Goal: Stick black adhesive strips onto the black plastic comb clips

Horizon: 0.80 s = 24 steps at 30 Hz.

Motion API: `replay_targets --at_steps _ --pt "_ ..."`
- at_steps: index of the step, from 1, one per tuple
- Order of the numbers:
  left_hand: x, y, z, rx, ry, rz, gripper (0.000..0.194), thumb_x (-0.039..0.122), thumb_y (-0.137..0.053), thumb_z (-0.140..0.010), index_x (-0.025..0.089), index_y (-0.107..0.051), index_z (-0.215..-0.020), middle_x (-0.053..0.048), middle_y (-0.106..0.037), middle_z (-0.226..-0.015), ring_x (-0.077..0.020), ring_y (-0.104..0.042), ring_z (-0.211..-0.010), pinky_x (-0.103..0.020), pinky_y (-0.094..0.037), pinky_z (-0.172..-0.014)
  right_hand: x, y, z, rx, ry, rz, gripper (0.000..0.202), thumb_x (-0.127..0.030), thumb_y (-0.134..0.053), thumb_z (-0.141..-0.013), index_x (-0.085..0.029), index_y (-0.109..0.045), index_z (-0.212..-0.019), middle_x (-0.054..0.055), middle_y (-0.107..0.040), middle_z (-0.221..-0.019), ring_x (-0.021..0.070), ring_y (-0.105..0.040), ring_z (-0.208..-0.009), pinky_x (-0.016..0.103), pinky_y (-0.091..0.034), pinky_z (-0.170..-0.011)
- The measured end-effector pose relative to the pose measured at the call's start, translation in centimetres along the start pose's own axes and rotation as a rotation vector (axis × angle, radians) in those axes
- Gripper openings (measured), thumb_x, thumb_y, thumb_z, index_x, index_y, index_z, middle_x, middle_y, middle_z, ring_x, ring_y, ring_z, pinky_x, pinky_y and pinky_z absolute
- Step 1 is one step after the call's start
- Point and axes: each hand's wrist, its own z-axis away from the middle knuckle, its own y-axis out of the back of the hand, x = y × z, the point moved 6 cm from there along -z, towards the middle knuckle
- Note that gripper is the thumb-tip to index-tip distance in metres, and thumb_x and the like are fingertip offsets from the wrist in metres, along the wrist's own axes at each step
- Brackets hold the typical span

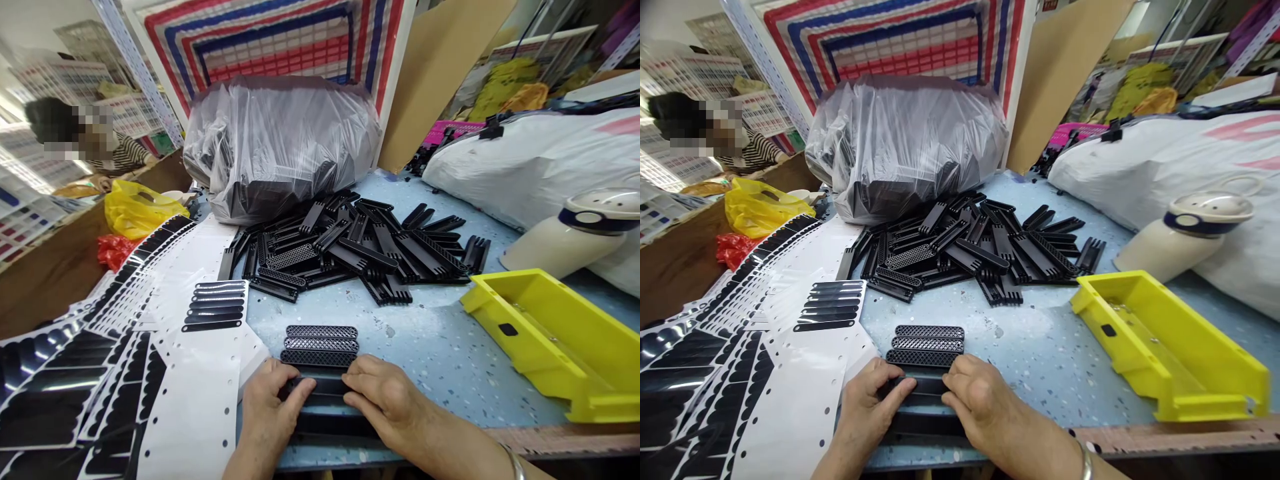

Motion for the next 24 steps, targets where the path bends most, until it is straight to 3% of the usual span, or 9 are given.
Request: replay_targets --at_steps 11,24 --pt "0.8 0.3 -0.1 0.044 -0.028 0.021 0.017 0.035 -0.069 -0.081 0.023 -0.072 -0.069 0.001 -0.065 -0.065 -0.0147 -0.062 -0.06 -0.022 -0.047 -0.057 -0.9 0.7 0.3 0.017 0.038 0.052 0.021 -0.003 -0.053 -0.09 -0.017 -0.068 -0.091 0.006 -0.065 -0.094 0.0184 -0.063 -0.086 0.032 -0.056 -0.078" --pt "0.3 0.1 -0.1 0.011 -0.049 -0.011 0.017 0.035 -0.068 -0.083 0.023 -0.072 -0.073 0.0 -0.066 -0.068 -0.0155 -0.064 -0.062 -0.024 -0.049 -0.058 0.4 0.3 0.3 0.035 0.006 -0.05 0.021 -0.009 -0.054 -0.092 -0.019 -0.072 -0.096 0.005 -0.067 -0.091 0.0178 -0.064 -0.085 0.029 -0.054 -0.078"
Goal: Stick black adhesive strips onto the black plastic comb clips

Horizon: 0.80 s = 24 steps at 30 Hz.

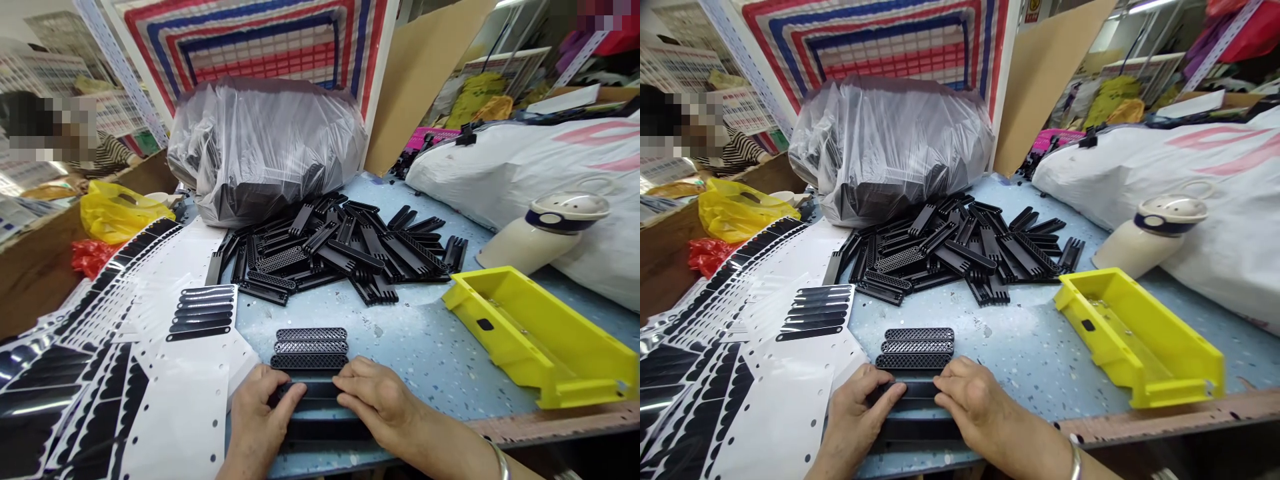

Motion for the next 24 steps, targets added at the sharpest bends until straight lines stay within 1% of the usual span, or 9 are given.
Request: replay_targets --at_steps 6,10,14,18,21,24 --pt "0.2 0.0 0.0 0.02 -0.006 0.002 0.017 0.035 -0.068 -0.082 0.023 -0.072 -0.07 0.001 -0.065 -0.066 -0.0155 -0.063 -0.061 -0.024 -0.048 -0.057 0.9 -0.2 -0.5 0.034 0.01 -0.077 0.019 -0.013 -0.059 -0.09 -0.018 -0.077 -0.094 0.006 -0.07 -0.082 0.0173 -0.066 -0.076 0.026 -0.054 -0.068" --pt "0.2 0.1 -0.1 0.019 -0.002 -0.013 0.017 0.036 -0.068 -0.082 0.024 -0.072 -0.07 0.001 -0.065 -0.066 -0.0158 -0.064 -0.061 -0.023 -0.049 -0.056 1.3 -0.3 -0.5 0.104 0.028 -0.108 0.023 -0.013 -0.054 -0.091 -0.018 -0.077 -0.089 0.007 -0.071 -0.08 0.017 -0.067 -0.074 0.026 -0.053 -0.067" --pt "0.4 0.2 -0.1 0.03 -0.024 -0.021 0.018 0.035 -0.068 -0.082 0.023 -0.071 -0.07 0.001 -0.065 -0.065 -0.0158 -0.064 -0.061 -0.023 -0.049 -0.056 1.7 -0.8 -0.5 0.127 -0.026 -0.038 0.025 -0.015 -0.05 -0.092 -0.018 -0.072 -0.08 0.005 -0.066 -0.074 0.0166 -0.063 -0.069 0.027 -0.05 -0.064" --pt "0.4 0.1 0.0 0.044 -0.046 -0.024 0.019 0.037 -0.067 -0.084 0.023 -0.071 -0.07 0.001 -0.065 -0.065 -0.0155 -0.064 -0.06 -0.023 -0.049 -0.056 1.5 -1.0 -0.8 0.2 0.008 0.035 0.03 -0.015 -0.044 -0.093 -0.017 -0.068 -0.074 0.004 -0.063 -0.069 0.016 -0.06 -0.063 0.027 -0.048 -0.059" --pt "0.3 0.0 0.1 0.049 -0.048 -0.055 0.022 0.038 -0.066 -0.085 0.023 -0.071 -0.071 0.001 -0.065 -0.066 -0.0158 -0.064 -0.061 -0.024 -0.05 -0.056 1.4 0.0 -0.7 0.278 0.021 0.021 0.032 -0.017 -0.043 -0.094 -0.018 -0.068 -0.075 0.004 -0.065 -0.066 0.0153 -0.062 -0.06 0.025 -0.049 -0.057" --pt "0.2 -0.1 0.0 0.027 -0.056 -0.098 0.022 0.039 -0.065 -0.087 0.024 -0.071 -0.072 0.0 -0.066 -0.067 -0.0159 -0.065 -0.061 -0.024 -0.051 -0.056 1.9 2.2 0.2 0.374 -0.056 -0.021 0.027 -0.022 -0.048 -0.094 -0.019 -0.071 -0.08 0.004 -0.07 -0.07 0.0153 -0.067 -0.064 0.025 -0.051 -0.06"
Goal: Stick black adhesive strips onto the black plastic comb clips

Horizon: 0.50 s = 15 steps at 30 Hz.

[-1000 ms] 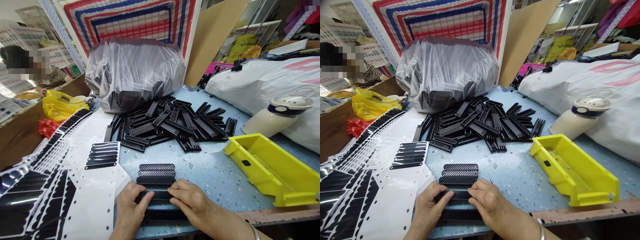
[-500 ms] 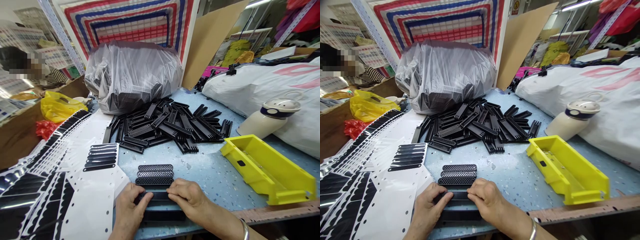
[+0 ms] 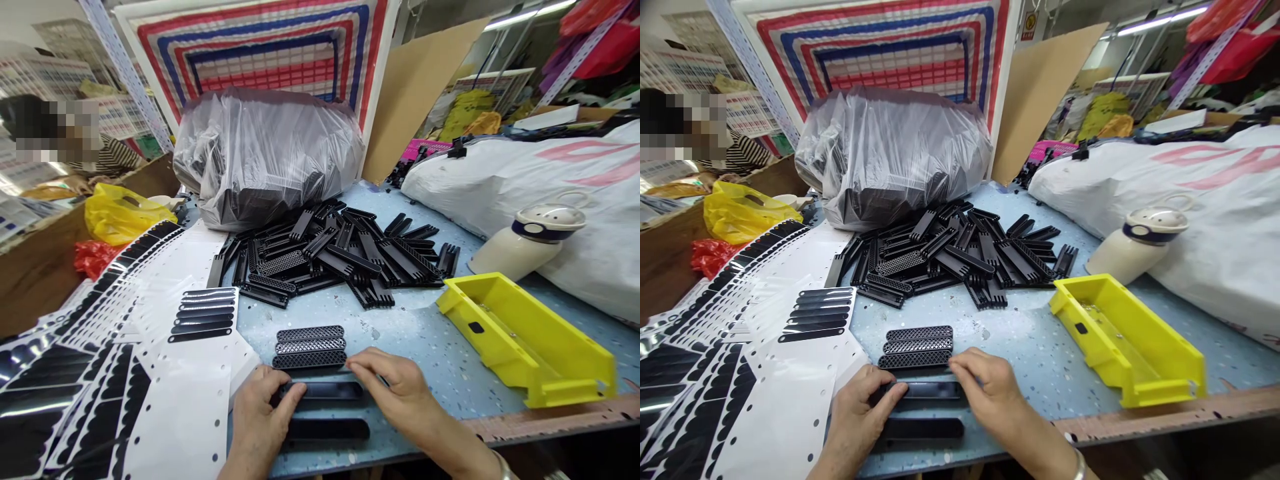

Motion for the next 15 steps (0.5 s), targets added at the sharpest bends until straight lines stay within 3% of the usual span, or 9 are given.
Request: replay_targets --at_steps 2,4,9,15 --pt "0.0 0.0 0.0 -0.024 -0.037 -0.017 0.019 0.039 -0.065 -0.088 0.025 -0.073 -0.078 0.0 -0.069 -0.071 -0.0159 -0.068 -0.064 -0.024 -0.054 -0.058 0.4 1.6 0.4 0.051 -0.064 0.016 0.024 -0.025 -0.052 -0.092 -0.02 -0.071 -0.078 0.003 -0.07 -0.069 0.0159 -0.067 -0.062 0.025 -0.052 -0.059" --pt "0.2 0.2 0.2 -0.004 -0.097 -0.037 0.019 0.04 -0.064 -0.089 0.024 -0.074 -0.087 -0.001 -0.071 -0.075 -0.0166 -0.07 -0.067 -0.024 -0.056 -0.06 0.9 2.2 1.0 0.022 -0.15 0.015 0.019 -0.025 -0.056 -0.086 -0.019 -0.071 -0.075 0.003 -0.069 -0.065 0.016 -0.065 -0.058 0.026 -0.051 -0.055" --pt "2.1 1.4 1.0 0.145 -0.342 -0.163 0.028 0.043 -0.066 -0.089 0.019 -0.071 -0.102 -0.008 -0.075 -0.09 -0.0223 -0.072 -0.077 -0.032 -0.059 -0.067 1.6 0.3 2.4 -0.207 -0.388 -0.063 0.016 -0.018 -0.063 -0.072 -0.017 -0.072 -0.084 0.004 -0.069 -0.077 0.0154 -0.065 -0.061 0.025 -0.052 -0.054" --pt "4.4 1.1 0.7 0.121 -0.483 -0.237 0.019 0.035 -0.063 -0.09 0.02 -0.068 -0.102 -0.009 -0.075 -0.093 -0.0242 -0.07 -0.076 -0.037 -0.054 -0.064 0.9 -0.1 1.7 -0.245 -0.289 0.091 0.014 -0.023 -0.064 -0.079 -0.016 -0.071 -0.088 0.004 -0.066 -0.075 0.0169 -0.062 -0.065 0.029 -0.049 -0.061"
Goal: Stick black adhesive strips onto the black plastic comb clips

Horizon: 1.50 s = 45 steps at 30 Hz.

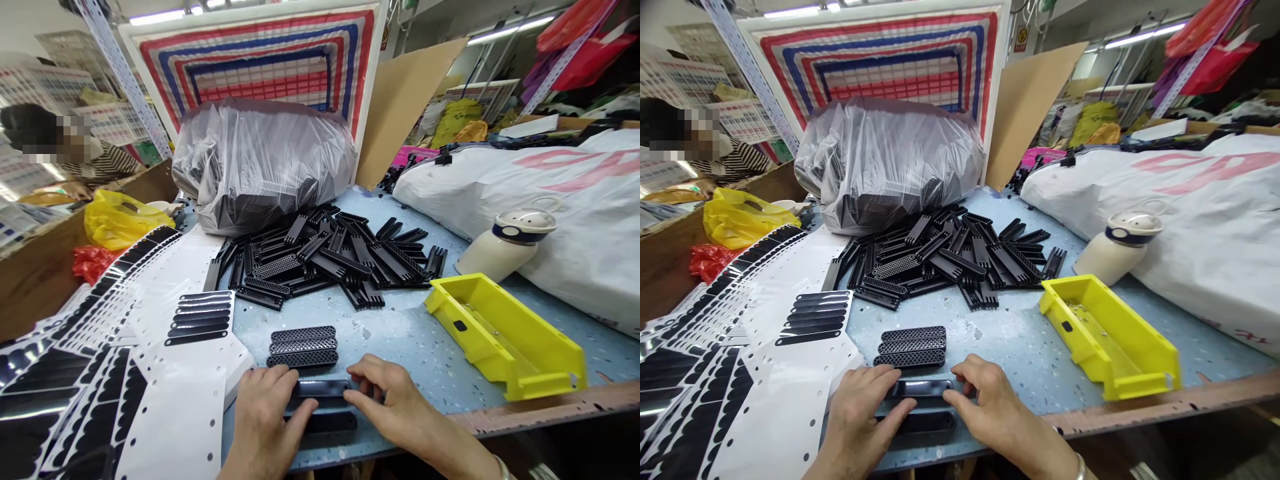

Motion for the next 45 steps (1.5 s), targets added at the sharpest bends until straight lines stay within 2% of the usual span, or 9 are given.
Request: replay_targets --at_steps 9,13,17,21,27,33,37,40,45 --pt "0.4 -0.3 -1.2 -0.058 0.055 0.073 0.015 0.031 -0.069 -0.084 0.021 -0.066 -0.093 -0.006 -0.073 -0.082 -0.0224 -0.068 -0.07 -0.036 -0.052 -0.063 -0.5 -1.2 -1.4 -0.01 0.152 0.069 0.011 -0.029 -0.075 -0.079 -0.02 -0.072 -0.084 0.002 -0.065 -0.078 0.0189 -0.062 -0.074 0.031 -0.05 -0.069" --pt "0.4 -1.0 -1.2 -0.09 0.113 0.183 0.02 0.03 -0.073 -0.077 0.02 -0.068 -0.093 -0.006 -0.075 -0.083 -0.0229 -0.071 -0.07 -0.035 -0.057 -0.064 -0.2 -1.8 -1.2 0.088 0.252 0.113 0.024 -0.03 -0.082 -0.073 -0.018 -0.071 -0.091 0.005 -0.068 -0.085 0.023 -0.065 -0.083 0.035 -0.053 -0.076" --pt "-0.4 -1.8 -0.6 -0.135 0.192 0.219 0.027 0.022 -0.073 -0.072 0.02 -0.07 -0.098 -0.007 -0.077 -0.09 -0.0245 -0.073 -0.078 -0.035 -0.06 -0.067 -0.8 -1.9 -1.0 0.184 0.342 0.15 0.02 -0.034 -0.075 -0.082 -0.017 -0.071 -0.091 0.008 -0.069 -0.087 0.0243 -0.066 -0.085 0.036 -0.053 -0.077" --pt "-0.8 -2.3 -0.3 -0.17 0.227 0.256 0.034 0.016 -0.071 -0.068 0.019 -0.07 -0.102 -0.008 -0.077 -0.095 -0.0261 -0.073 -0.084 -0.038 -0.06 -0.074 -1.5 -2.5 -1.7 0.082 0.338 0.182 0.02 -0.035 -0.072 -0.086 -0.019 -0.069 -0.074 0.004 -0.067 -0.071 0.0206 -0.063 -0.072 0.032 -0.048 -0.065" --pt "-0.7 -3.0 -0.9 -0.267 0.292 0.371 0.013 0.01 -0.065 -0.072 0.019 -0.068 -0.081 -0.004 -0.073 -0.078 -0.0223 -0.067 -0.073 -0.033 -0.054 -0.064 -1.0 -3.2 -2.4 0.024 0.361 0.194 0.026 -0.034 -0.067 -0.09 -0.019 -0.066 -0.069 0.002 -0.064 -0.067 0.0172 -0.06 -0.065 0.029 -0.045 -0.06" --pt "-0.9 -3.2 -0.6 -0.264 0.336 0.413 0.016 0.008 -0.064 -0.072 0.019 -0.069 -0.083 -0.004 -0.073 -0.079 -0.0226 -0.066 -0.075 -0.034 -0.053 -0.067 -0.4 -4.0 -2.4 0.076 0.407 0.2 0.036 -0.036 -0.05 -0.1 -0.021 -0.062 -0.069 0.001 -0.061 -0.066 0.0164 -0.058 -0.064 0.03 -0.048 -0.064" --pt "-0.9 -3.2 -0.7 -0.27 0.343 0.415 0.016 0.008 -0.064 -0.072 0.019 -0.07 -0.082 -0.004 -0.074 -0.079 -0.0225 -0.067 -0.076 -0.033 -0.052 -0.068 -0.7 -3.4 -2.5 0.104 0.382 0.166 0.038 -0.038 -0.045 -0.102 -0.022 -0.063 -0.072 0.002 -0.062 -0.068 0.0165 -0.058 -0.064 0.029 -0.049 -0.064" --pt "-0.9 -3.1 -0.8 -0.268 0.353 0.422 0.016 0.008 -0.066 -0.071 0.018 -0.07 -0.082 -0.005 -0.074 -0.08 -0.0228 -0.067 -0.077 -0.034 -0.052 -0.069 -1.0 -2.3 -2.7 0.049 0.282 0.086 0.036 -0.034 -0.045 -0.101 -0.021 -0.065 -0.074 0.002 -0.065 -0.068 0.0152 -0.06 -0.063 0.027 -0.048 -0.062" --pt "-0.9 -3.0 -0.9 -0.266 0.358 0.419 0.015 0.007 -0.067 -0.07 0.017 -0.07 -0.082 -0.005 -0.073 -0.079 -0.0234 -0.067 -0.077 -0.034 -0.052 -0.068 -1.4 -1.5 -2.6 -0.046 0.162 -0.005 0.014 -0.023 -0.064 -0.084 -0.019 -0.068 -0.071 0.001 -0.067 -0.068 0.0152 -0.062 -0.064 0.025 -0.046 -0.06"
